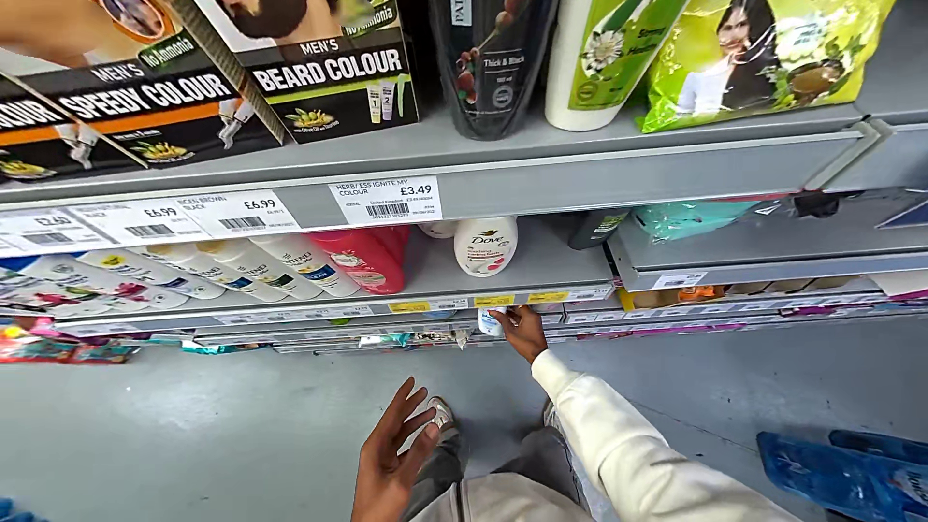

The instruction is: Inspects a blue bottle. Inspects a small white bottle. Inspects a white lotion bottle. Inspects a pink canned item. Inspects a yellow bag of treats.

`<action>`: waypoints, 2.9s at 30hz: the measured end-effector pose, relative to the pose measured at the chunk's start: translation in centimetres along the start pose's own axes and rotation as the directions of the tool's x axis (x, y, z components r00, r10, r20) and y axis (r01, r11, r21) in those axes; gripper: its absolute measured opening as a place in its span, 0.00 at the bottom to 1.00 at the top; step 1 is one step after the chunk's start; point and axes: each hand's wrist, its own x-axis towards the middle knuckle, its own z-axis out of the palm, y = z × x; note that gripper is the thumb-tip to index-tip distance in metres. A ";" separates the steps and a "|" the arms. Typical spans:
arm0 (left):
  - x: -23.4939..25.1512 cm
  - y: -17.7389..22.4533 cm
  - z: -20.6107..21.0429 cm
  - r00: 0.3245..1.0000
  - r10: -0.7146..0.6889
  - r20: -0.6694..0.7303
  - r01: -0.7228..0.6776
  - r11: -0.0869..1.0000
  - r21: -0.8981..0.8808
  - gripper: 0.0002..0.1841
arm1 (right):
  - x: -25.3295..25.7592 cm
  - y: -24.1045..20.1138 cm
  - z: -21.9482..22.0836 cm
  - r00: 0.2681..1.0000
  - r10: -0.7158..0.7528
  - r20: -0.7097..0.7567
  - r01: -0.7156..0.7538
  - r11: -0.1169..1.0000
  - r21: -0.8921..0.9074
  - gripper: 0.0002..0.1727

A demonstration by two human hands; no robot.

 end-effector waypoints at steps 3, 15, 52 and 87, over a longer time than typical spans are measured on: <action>-0.1 -0.1 -0.4 1.000 0.016 0.003 -0.016 1.000 -0.002 0.38 | 0.7 1.0 1.1 0.998 -0.063 -0.025 0.060 0.993 -0.101 0.23; -0.4 -0.9 0.2 0.993 0.119 0.014 -0.118 0.993 -0.022 0.36 | 2.6 1.1 0.2 0.991 -0.023 0.130 0.057 0.964 -0.260 0.22; 4.1 -2.2 6.4 0.995 -0.076 -0.064 0.078 0.996 0.044 0.19 | -5.2 -1.7 -3.7 0.980 0.030 0.194 0.041 0.936 -0.350 0.41; 17.9 -9.4 28.3 0.932 0.321 -0.169 -0.176 0.807 0.563 0.30 | -15.5 0.8 -29.6 0.981 0.195 -0.009 -0.194 0.980 0.047 0.33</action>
